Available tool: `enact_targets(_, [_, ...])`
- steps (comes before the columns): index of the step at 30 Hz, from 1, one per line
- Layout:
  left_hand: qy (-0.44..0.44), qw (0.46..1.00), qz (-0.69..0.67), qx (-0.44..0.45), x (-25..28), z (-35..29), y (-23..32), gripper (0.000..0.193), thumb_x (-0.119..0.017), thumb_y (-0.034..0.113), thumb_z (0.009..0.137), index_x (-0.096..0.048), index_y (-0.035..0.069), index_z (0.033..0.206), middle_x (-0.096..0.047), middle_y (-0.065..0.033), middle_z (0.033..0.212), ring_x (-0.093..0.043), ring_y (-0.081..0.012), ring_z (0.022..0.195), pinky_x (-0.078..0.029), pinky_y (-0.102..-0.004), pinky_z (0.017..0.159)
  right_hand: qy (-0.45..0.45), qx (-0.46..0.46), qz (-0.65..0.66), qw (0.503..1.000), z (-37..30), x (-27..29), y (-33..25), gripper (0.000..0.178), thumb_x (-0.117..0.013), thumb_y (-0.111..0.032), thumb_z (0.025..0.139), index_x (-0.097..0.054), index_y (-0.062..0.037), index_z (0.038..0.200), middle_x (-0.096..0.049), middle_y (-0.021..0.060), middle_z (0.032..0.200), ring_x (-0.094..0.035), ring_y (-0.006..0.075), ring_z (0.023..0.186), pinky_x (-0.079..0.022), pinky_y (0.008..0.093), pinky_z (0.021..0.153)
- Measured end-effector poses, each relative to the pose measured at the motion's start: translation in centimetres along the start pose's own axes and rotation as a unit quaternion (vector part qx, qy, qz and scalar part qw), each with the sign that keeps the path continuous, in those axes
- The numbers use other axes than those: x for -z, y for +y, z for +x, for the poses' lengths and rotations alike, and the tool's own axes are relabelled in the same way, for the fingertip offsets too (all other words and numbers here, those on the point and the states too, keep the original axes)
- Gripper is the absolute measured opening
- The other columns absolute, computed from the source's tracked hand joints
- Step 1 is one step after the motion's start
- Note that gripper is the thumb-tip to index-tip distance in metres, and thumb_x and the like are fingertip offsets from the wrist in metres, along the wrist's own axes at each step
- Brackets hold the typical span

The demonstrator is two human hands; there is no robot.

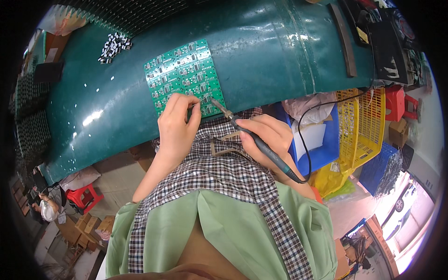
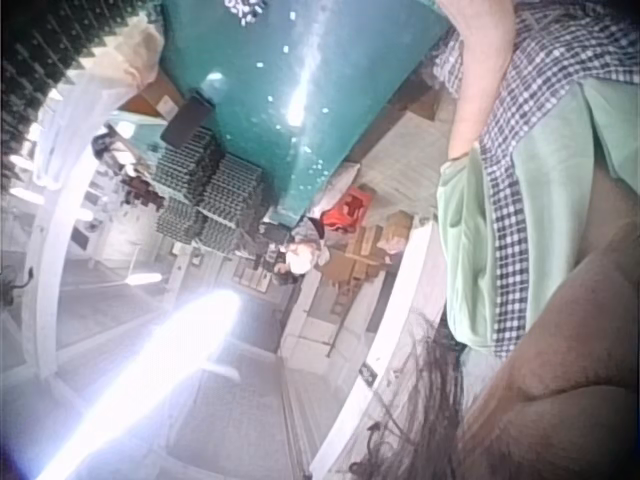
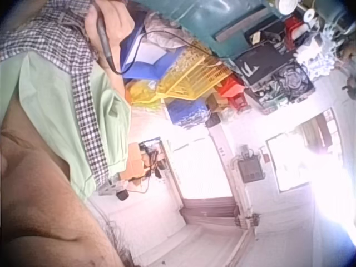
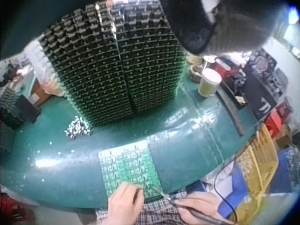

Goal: The person solders electronic components onto circuit boards using a soldering iron and stacks the circuit boards on the table by hand.

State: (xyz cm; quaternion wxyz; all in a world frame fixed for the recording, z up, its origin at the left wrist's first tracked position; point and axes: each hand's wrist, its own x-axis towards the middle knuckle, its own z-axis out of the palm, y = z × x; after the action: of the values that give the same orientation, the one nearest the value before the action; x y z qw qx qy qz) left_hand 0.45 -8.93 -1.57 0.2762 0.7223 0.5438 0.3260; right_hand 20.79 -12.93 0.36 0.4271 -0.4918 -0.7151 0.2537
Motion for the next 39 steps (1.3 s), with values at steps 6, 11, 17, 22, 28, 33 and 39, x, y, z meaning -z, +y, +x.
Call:
enact_targets(6, [-0.01, 1.0, 0.012, -0.012, -0.2, 0.0, 0.0, 0.012, -0.062, -0.003, 0.077, -0.056, 0.0, 0.087, -0.054, -0.0129, 0.084, -0.059, -0.0305, 0.072, -0.049, -0.0381, 0.061, -0.003, 0.015, 0.0, 1.0, 0.1, -0.4, 0.4, 0.021, -0.069, -0.004, 0.07, -0.068, 0.0013, 0.09, -0.064, 0.0126, 0.073, -0.061, 0.023, 0.059, -0.048, 0.0299, 0.052])
enact_targets(11, [0.001, 1.0, 0.009, -0.024, -0.5, -0.1, -0.1, 0.012, -0.061, -0.004, 0.078, -0.057, 0.001, 0.088, -0.056, -0.0099, 0.082, -0.056, -0.0231, 0.062, -0.045, -0.033, 0.054, -0.003, 0.023, -0.002, 1.0, 0.1, -0.4, 0.2, 0.021, -0.069, -0.004, 0.07, -0.068, 0.0011, 0.09, -0.064, 0.0128, 0.073, -0.062, 0.0231, 0.059, -0.049, 0.0298, 0.052])
enact_targets(17, [-0.014, 0.998, 0.037, -0.053, -0.6, -0.1, 0.1, 0.011, -0.061, -0.002, 0.079, -0.057, 0.002, 0.089, -0.055, -0.0111, 0.084, -0.059, -0.029, 0.072, -0.047, -0.0377, 0.06, -0.008, 0.025, -0.001, 1.0, -0.3, -0.4, 0.0, 0.022, -0.069, -0.003, 0.07, -0.068, 0.0008, 0.091, -0.064, 0.0131, 0.073, -0.062, 0.0234, 0.06, -0.049, 0.0298, 0.053])
enact_targets(22, [-0.02, 0.994, 0.082, -0.066, -0.5, -0.3, 0.5, 0.011, -0.063, 0.0, 0.079, -0.058, 0.002, 0.088, -0.056, -0.01, 0.083, -0.059, -0.0275, 0.071, -0.047, -0.0366, 0.06, -0.008, 0.021, 0.001, 1.0, -0.7, -0.3, -0.2, 0.023, -0.069, -0.003, 0.069, -0.068, 0.0012, 0.091, -0.064, 0.0133, 0.073, -0.063, 0.0238, 0.06, -0.049, 0.03, 0.053])
enact_targets(28, [0.007, 0.998, 0.02, -0.056, -0.3, -1.3, 0.0, 0.013, -0.065, -0.004, 0.077, -0.058, 0.001, 0.087, -0.056, -0.0082, 0.081, -0.056, -0.0226, 0.063, -0.045, -0.0324, 0.054, 0.024, 0.011, 0.005, 1.0, -1.5, 0.5, -0.6, 0.022, -0.068, -0.005, 0.068, -0.068, 0.0021, 0.089, -0.064, 0.0144, 0.072, -0.063, 0.0238, 0.059, -0.049, 0.0299, 0.051])
enact_targets(33, [-0.005, 0.999, -0.01, -0.032, -0.4, -1.7, 0.1, 0.015, -0.063, -0.006, 0.076, -0.057, 0.001, 0.088, -0.056, -0.0077, 0.083, -0.052, -0.0179, 0.058, -0.042, -0.0294, 0.051, 0.002, 0.029, -0.002, 1.0, -1.7, 0.3, -0.5, 0.021, -0.068, -0.005, 0.068, -0.068, 0.0016, 0.088, -0.064, 0.0138, 0.072, -0.062, 0.0234, 0.058, -0.049, 0.0302, 0.052])
enact_targets(39, [-0.004, 0.999, -0.003, -0.045, -0.6, -1.7, 0.1, 0.015, -0.062, -0.007, 0.077, -0.057, 0.0, 0.089, -0.056, -0.0085, 0.085, -0.053, -0.0185, 0.059, -0.043, -0.0298, 0.052, -0.005, 0.016, 0.003, 1.0, -1.6, 0.0, -0.4, 0.021, -0.069, -0.005, 0.068, -0.068, 0.0008, 0.089, -0.064, 0.0135, 0.072, -0.062, 0.0236, 0.059, -0.049, 0.0307, 0.052])
